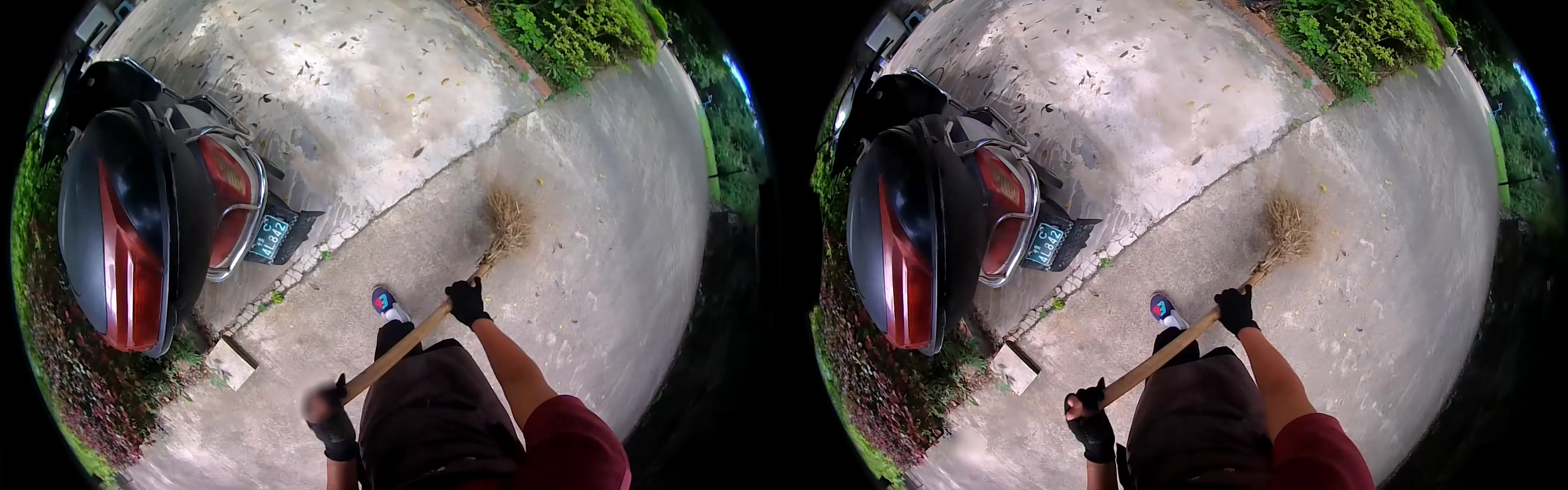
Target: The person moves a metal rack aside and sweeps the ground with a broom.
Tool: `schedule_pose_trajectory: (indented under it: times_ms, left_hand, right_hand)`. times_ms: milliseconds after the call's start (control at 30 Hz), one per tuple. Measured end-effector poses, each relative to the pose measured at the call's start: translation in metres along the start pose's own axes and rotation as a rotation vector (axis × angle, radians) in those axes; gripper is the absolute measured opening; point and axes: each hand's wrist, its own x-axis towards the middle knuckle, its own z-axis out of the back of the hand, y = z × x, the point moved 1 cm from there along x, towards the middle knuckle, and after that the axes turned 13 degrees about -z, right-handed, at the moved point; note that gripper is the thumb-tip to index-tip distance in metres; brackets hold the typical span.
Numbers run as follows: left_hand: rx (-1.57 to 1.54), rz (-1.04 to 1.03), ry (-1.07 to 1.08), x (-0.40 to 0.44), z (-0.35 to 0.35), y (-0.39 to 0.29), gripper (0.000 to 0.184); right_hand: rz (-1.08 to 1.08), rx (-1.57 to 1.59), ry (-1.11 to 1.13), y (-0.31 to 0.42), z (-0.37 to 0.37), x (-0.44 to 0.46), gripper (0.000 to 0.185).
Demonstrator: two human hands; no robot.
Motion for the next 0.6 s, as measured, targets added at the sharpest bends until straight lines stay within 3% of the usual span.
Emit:
schedule_pose_trajectory:
  times_ms: [67, 167, 233, 267, 333, 400, 467, 500, 533, 600]
  left_hand:
    - [-0.242, 0.078, 0.211, 0.013, -0.066, 0.008, 0.022]
    - [-0.351, 0.137, 0.028, 0.039, -0.094, -0.003, 0.019]
    - [-0.346, 0.101, -0.117, 0.052, -0.078, -0.012, 0.019]
    - [-0.66, -0.015, 0.019, 0.063, -0.049, -0.013, 0.02]
    - [-0.513, -0.216, -0.092, 0.071, -0.016, -0.049, 0.028]
    - [0.17, -0.426, -0.407, 0.055, 0.001, -0.094, 0.027]
    - [-0.494, -0.473, -0.561, 0.025, -0.05, -0.139, 0.034]
    - [0.326, -0.526, -0.441, 0.013, 0.028, -0.117, 0.036]
    - [1.136, -0.593, -0.468, 0.001, 0.104, -0.096, 0.038]
    - [1.221, -0.662, -0.412, 0.006, 0.055, -0.102, 0.038]
  right_hand:
    - [-0.078, -0.224, 0.148, -0.071, 0.066, 0.014, 0.026]
    - [-0.048, -0.28, 0.073, -0.079, 0.123, 0.033, 0.033]
    - [0.071, -0.17, -0.006, -0.046, 0.13, 0.06, 0.033]
    - [0.155, -0.068, -0.068, -0.02, 0.133, 0.082, 0.033]
    - [0.333, 0.142, -0.061, 0.051, 0.149, 0.124, 0.025]
    - [0.443, 0.277, -0.036, 0.124, 0.144, 0.156, 0.018]
    - [0.586, 0.389, -0.031, 0.185, 0.136, 0.174, 0.016]
    - [0.648, 0.512, -0.037, 0.205, 0.121, 0.181, 0.016]
    - [0.681, 0.56, -0.083, 0.216, 0.116, 0.186, 0.016]
    - [0.695, 0.506, 0.006, 0.204, 0.118, 0.193, 0.015]
